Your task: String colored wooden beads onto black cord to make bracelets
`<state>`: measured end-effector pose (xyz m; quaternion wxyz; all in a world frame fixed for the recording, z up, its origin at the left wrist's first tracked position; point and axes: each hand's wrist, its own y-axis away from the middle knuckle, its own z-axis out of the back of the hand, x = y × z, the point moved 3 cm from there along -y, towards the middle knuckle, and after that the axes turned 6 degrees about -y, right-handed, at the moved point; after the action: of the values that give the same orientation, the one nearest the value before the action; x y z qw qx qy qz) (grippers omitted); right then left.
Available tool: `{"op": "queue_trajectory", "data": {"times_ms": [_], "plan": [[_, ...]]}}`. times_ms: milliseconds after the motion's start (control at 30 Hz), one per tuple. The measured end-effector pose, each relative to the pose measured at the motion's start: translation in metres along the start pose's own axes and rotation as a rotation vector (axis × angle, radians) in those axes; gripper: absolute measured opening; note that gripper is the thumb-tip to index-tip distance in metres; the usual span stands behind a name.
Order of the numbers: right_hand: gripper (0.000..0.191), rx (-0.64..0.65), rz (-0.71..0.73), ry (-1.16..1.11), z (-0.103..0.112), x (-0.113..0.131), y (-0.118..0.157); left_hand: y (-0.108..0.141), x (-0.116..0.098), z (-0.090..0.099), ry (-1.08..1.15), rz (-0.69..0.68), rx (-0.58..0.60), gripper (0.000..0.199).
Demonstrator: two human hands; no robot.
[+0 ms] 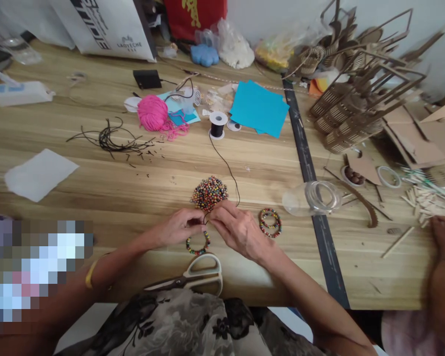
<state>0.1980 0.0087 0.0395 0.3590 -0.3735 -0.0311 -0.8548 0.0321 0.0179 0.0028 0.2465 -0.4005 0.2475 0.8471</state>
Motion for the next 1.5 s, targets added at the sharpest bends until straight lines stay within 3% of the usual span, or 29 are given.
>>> {"op": "queue_trajectory", "data": {"times_ms": [167, 433, 767, 1067, 1267, 1500], "plan": [[0.014, 0.071, -0.012, -0.105, -0.013, -0.005, 0.001, -0.004, 0.006, -0.001, 0.142, -0.027, -0.064, 0.022], [0.007, 0.007, -0.095, -0.141, -0.016, -0.002, -0.005, -0.005, 0.015, -0.005, 0.387, -0.032, -0.090, 0.024], [0.009, -0.034, -0.340, -0.354, -0.025, 0.000, 0.000, -0.002, 0.014, -0.001, 0.388, -0.033, -0.123, 0.023], [0.009, -0.043, -0.118, -0.150, -0.031, 0.006, 0.007, 0.001, 0.016, -0.002, 0.641, 0.101, -0.039, 0.032], [0.014, -0.006, -0.101, -0.130, -0.032, 0.006, 0.009, 0.001, 0.017, -0.004, 0.666, 0.116, 0.001, 0.029], [0.013, -0.017, -0.105, -0.246, -0.028, 0.003, 0.007, 0.001, 0.020, -0.006, 0.641, 0.107, -0.030, 0.019]]}}
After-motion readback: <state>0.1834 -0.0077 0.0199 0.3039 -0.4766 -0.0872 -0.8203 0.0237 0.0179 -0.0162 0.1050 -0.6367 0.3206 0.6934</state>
